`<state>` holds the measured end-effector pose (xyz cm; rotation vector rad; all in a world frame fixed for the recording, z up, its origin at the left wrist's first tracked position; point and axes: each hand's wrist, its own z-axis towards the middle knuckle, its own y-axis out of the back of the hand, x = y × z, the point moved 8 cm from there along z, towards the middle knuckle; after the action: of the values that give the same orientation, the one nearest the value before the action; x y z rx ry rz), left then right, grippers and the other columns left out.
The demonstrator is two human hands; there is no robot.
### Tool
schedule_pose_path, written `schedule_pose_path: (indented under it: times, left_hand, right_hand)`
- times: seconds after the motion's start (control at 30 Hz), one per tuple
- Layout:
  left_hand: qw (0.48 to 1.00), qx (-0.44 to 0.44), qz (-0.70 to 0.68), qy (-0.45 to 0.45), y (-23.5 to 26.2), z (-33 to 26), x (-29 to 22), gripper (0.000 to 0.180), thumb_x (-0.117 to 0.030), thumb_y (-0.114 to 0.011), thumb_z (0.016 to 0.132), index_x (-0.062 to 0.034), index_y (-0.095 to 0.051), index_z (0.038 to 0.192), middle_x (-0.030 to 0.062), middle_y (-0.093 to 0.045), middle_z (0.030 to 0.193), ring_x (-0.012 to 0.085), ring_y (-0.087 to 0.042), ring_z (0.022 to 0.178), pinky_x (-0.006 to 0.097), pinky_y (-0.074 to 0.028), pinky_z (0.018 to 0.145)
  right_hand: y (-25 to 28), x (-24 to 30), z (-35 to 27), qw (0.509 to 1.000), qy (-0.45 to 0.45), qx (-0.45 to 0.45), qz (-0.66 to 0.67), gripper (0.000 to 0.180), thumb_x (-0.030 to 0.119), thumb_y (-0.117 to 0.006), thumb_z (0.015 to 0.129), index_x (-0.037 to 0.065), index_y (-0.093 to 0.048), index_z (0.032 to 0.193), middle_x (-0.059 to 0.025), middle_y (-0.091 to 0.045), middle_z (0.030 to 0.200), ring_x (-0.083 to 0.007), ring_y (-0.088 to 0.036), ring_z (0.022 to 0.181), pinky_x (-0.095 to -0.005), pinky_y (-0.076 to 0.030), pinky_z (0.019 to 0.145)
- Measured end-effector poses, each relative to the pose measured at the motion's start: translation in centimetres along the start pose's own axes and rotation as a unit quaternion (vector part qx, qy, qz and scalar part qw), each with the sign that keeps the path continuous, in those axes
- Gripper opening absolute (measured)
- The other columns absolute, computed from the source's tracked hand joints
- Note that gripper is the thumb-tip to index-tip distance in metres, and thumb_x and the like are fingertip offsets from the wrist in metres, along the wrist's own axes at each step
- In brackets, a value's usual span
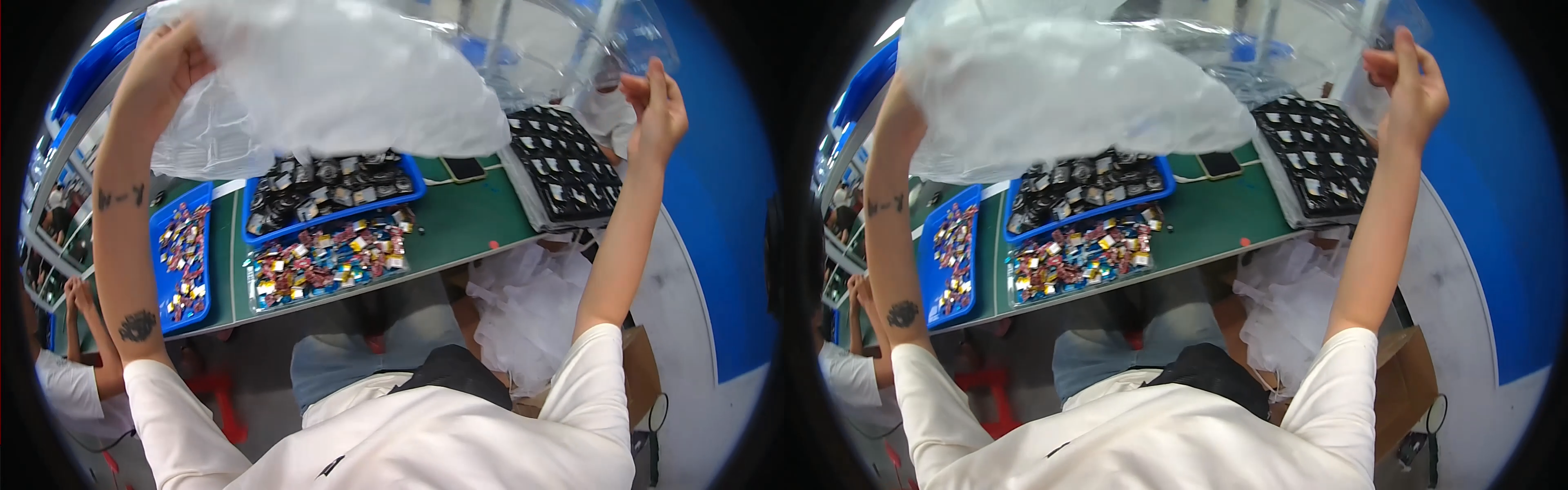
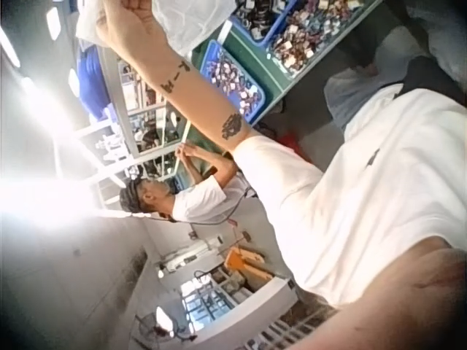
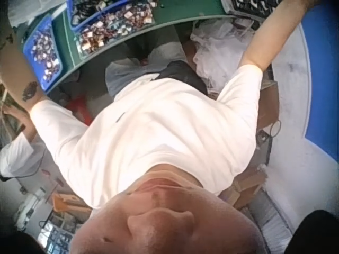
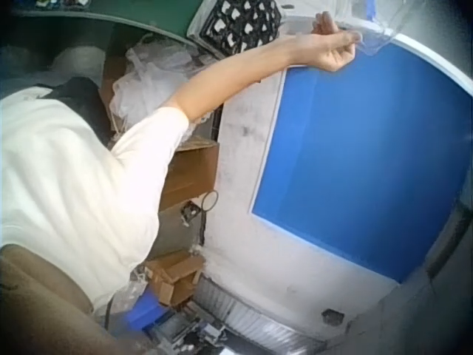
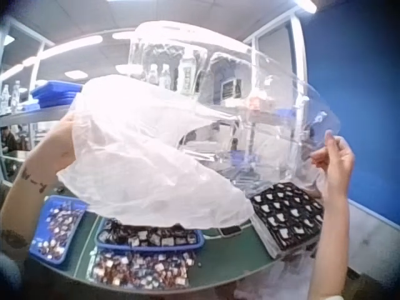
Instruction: The person is sorting and assembling small electronic components on a production line.
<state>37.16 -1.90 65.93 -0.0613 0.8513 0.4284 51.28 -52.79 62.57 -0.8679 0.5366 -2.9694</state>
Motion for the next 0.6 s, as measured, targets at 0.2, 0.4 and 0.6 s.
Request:
schedule_pose_path:
  times: [0.2,0.4,0.6]
  left_hand:
    - [0.998,0.035,0.016,0.054,-3.1,-4.3,6.7,0.035,-0.027,-0.059,0.088,0.0057,-0.061,0.1,0.0108,-0.065,0.081,0.0127,-0.062,0.069,0.025,-0.05,0.061]
    - [0.997,-0.016,-0.01,0.078,-3.7,-2.5,9.3,0.026,-0.022,-0.06,0.087,0.004,-0.063,0.092,0.0064,-0.065,0.079,0.0101,-0.06,0.064,0.023,-0.047,0.055]
    - [0.993,-0.103,0.048,0.013,0.5,-0.4,8.9,0.029,-0.025,-0.063,0.085,0.0032,-0.064,0.092,0.0066,-0.065,0.081,0.0113,-0.06,0.064,0.023,-0.049,0.057]
  right_hand:
    - [7.3,-1.9,-1.0,0.997,-0.049,-0.053,-0.03,0.026,0.029,-0.069,0.082,0.005,-0.058,0.081,-0.0081,-0.065,0.065,-0.013,-0.06,0.054,-0.0221,-0.045,0.052]
    - [5.8,-3.7,-2.5,0.992,-0.109,-0.039,-0.054,0.025,0.03,-0.067,0.084,0.008,-0.058,0.08,-0.0046,-0.063,0.062,-0.0102,-0.057,0.053,-0.0205,-0.044,0.053]
    - [3.0,-6.7,-3.2,0.989,-0.132,-0.017,-0.067,0.033,0.036,-0.065,0.085,0.004,-0.056,0.082,-0.0096,-0.064,0.062,-0.0129,-0.06,0.052,-0.0212,-0.046,0.05]
